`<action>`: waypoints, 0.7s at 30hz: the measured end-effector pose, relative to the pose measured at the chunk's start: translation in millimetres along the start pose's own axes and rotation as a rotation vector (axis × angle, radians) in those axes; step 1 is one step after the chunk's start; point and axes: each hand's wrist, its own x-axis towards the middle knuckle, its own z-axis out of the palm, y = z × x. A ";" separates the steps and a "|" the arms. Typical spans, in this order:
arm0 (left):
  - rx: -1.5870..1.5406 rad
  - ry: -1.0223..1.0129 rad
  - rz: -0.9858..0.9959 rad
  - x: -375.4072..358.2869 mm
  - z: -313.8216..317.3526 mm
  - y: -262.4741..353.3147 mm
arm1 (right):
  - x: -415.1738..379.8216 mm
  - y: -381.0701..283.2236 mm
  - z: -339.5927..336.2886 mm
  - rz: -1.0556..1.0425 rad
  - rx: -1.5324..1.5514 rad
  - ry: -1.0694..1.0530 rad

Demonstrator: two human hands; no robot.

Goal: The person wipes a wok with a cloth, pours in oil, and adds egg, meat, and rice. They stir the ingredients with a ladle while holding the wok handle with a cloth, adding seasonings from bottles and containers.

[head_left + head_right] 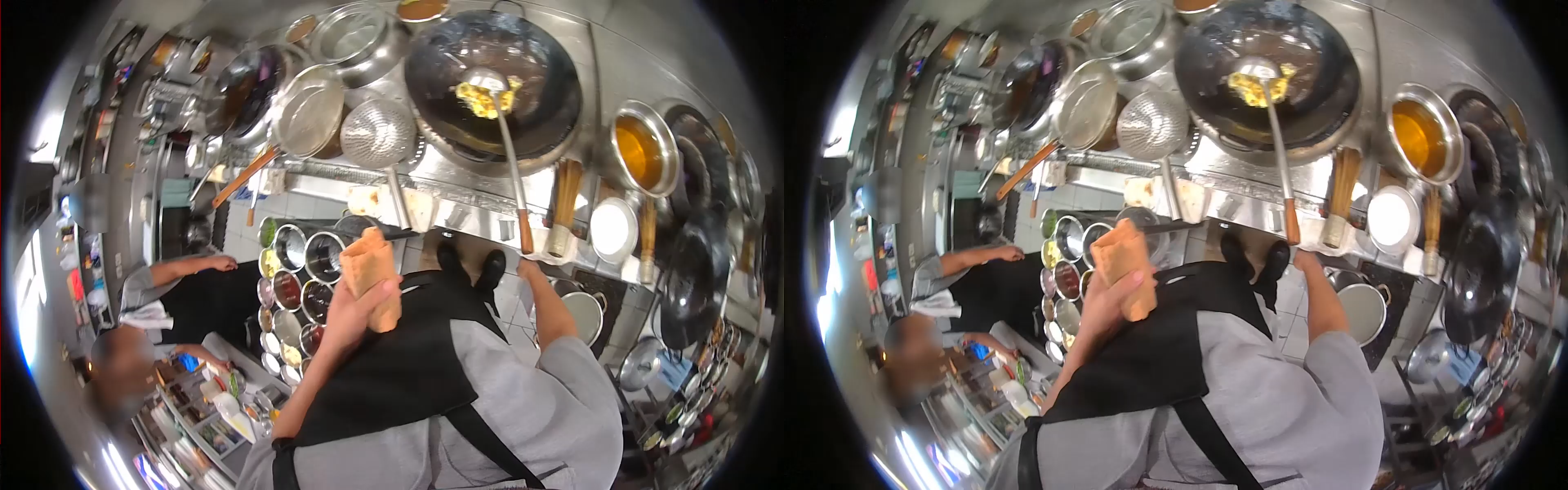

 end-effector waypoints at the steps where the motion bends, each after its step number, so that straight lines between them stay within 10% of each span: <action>1: -0.022 -0.027 -0.006 5.2 -1.2 -4.3 | 3.1 -3.0 -0.7 0.005 -0.007 -0.022; 15: -0.439 -0.234 -0.179 58.9 -18.4 -37.7 | 13.4 28.7 29.4 -0.390 0.046 0.266; 17: -0.451 -0.238 -0.166 74.7 -26.8 -46.1 | -94.1 -41.3 -81.4 -0.136 1.072 -0.437; 19: -0.426 -0.254 -0.167 94.1 -31.0 -55.8 | -176.2 -106.3 -158.9 -0.237 1.865 -0.230; 21: -0.449 -0.257 -0.163 124.4 -31.6 -74.4 | -215.5 -136.3 -228.4 -0.361 1.970 0.000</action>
